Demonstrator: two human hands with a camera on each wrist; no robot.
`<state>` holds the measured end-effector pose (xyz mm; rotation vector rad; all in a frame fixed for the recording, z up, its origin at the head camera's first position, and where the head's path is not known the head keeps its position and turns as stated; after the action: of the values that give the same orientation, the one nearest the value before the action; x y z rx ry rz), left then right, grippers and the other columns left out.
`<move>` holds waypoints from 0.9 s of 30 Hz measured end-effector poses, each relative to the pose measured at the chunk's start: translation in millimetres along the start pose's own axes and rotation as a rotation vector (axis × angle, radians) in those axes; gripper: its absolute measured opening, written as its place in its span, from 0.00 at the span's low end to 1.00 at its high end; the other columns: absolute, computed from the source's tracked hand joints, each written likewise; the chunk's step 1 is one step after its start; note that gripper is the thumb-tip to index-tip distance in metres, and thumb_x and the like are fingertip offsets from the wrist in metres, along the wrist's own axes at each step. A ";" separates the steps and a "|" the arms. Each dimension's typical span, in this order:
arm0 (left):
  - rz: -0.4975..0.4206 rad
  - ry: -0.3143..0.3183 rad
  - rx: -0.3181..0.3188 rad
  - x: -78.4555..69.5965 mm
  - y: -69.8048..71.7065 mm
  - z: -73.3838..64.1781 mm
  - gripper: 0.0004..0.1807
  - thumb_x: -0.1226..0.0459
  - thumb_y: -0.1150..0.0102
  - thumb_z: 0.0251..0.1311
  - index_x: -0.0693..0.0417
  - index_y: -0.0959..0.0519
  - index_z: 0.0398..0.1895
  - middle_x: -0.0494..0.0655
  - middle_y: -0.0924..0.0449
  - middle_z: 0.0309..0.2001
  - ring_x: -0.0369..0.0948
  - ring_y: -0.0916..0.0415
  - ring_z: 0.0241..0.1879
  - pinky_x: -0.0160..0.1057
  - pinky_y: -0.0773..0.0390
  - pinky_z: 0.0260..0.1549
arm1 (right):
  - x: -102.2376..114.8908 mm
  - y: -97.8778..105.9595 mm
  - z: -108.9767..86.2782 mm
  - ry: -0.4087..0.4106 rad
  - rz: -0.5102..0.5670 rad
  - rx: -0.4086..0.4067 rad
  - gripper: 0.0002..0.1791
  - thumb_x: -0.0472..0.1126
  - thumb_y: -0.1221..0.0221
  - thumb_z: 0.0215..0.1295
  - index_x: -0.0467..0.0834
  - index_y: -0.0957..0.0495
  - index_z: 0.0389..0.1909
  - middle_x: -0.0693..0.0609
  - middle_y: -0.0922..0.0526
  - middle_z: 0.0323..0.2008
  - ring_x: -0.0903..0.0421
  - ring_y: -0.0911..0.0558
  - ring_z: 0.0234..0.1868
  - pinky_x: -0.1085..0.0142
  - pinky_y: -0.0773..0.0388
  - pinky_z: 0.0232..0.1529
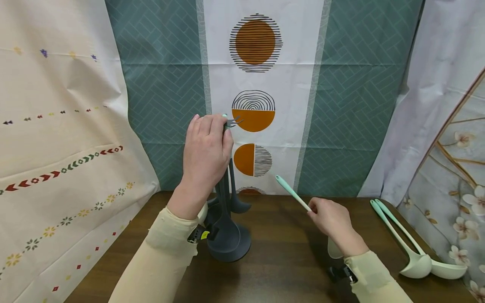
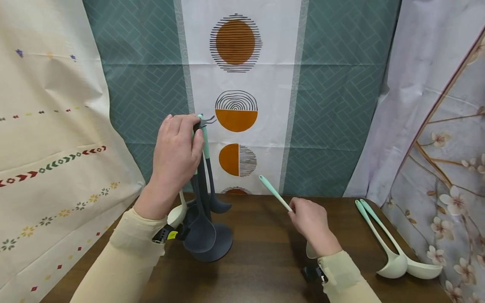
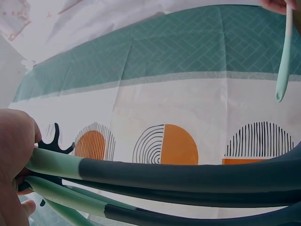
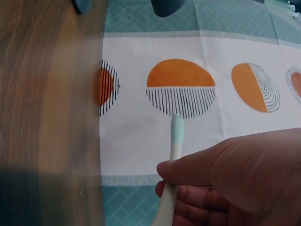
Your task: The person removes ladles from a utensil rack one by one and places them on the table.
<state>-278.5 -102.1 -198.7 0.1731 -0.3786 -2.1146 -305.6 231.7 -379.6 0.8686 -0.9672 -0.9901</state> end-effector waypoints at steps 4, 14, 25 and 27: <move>0.001 0.004 0.012 0.1 0.7 0.1 0.15 0.65 0.51 0.82 0.67 0.20 0.58 0.64 0.18 0.56 0.62 0.23 0.61 0.61 0.38 0.79 | -7.5 -0.5 1.3 -0.030 -0.013 0.027 0.05 0.40 0.27 0.69 0.47 0.14 0.38 0.56 0.17 0.28 0.54 0.23 0.26 0.52 0.24 0.26; 0.000 0.003 0.014 -0.4 0.8 0.0 0.15 0.65 0.50 0.82 0.67 0.21 0.58 0.65 0.18 0.57 0.62 0.23 0.61 0.61 0.37 0.79 | -25.4 1.0 1.8 -0.071 -0.043 0.080 0.04 0.38 0.29 0.68 0.44 0.15 0.37 0.53 0.17 0.28 0.51 0.22 0.28 0.49 0.22 0.29; 0.001 0.009 0.011 -0.2 -0.7 -0.6 0.15 0.65 0.50 0.82 0.67 0.20 0.59 0.64 0.18 0.58 0.61 0.24 0.62 0.59 0.39 0.80 | -43.5 8.2 1.8 -0.118 -0.057 0.109 0.04 0.38 0.29 0.69 0.43 0.15 0.38 0.51 0.16 0.29 0.49 0.20 0.29 0.47 0.20 0.31; 0.002 0.009 0.008 0.0 -0.9 -0.6 0.15 0.65 0.50 0.82 0.67 0.20 0.59 0.64 0.18 0.58 0.61 0.23 0.62 0.59 0.39 0.80 | -46.5 9.3 1.4 -0.126 -0.060 0.110 0.04 0.38 0.29 0.69 0.43 0.15 0.38 0.52 0.17 0.28 0.50 0.21 0.29 0.47 0.21 0.31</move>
<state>-279.0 -101.8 -199.6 0.1861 -0.3816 -2.1105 -315.5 278.0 -382.1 0.9399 -1.1167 -1.0600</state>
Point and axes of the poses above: each hand's wrist, its own z-axis towards the middle knuckle, its own y-axis out of the back of the hand, x = y × z, the point moved 1 cm from there along z, towards the middle knuckle
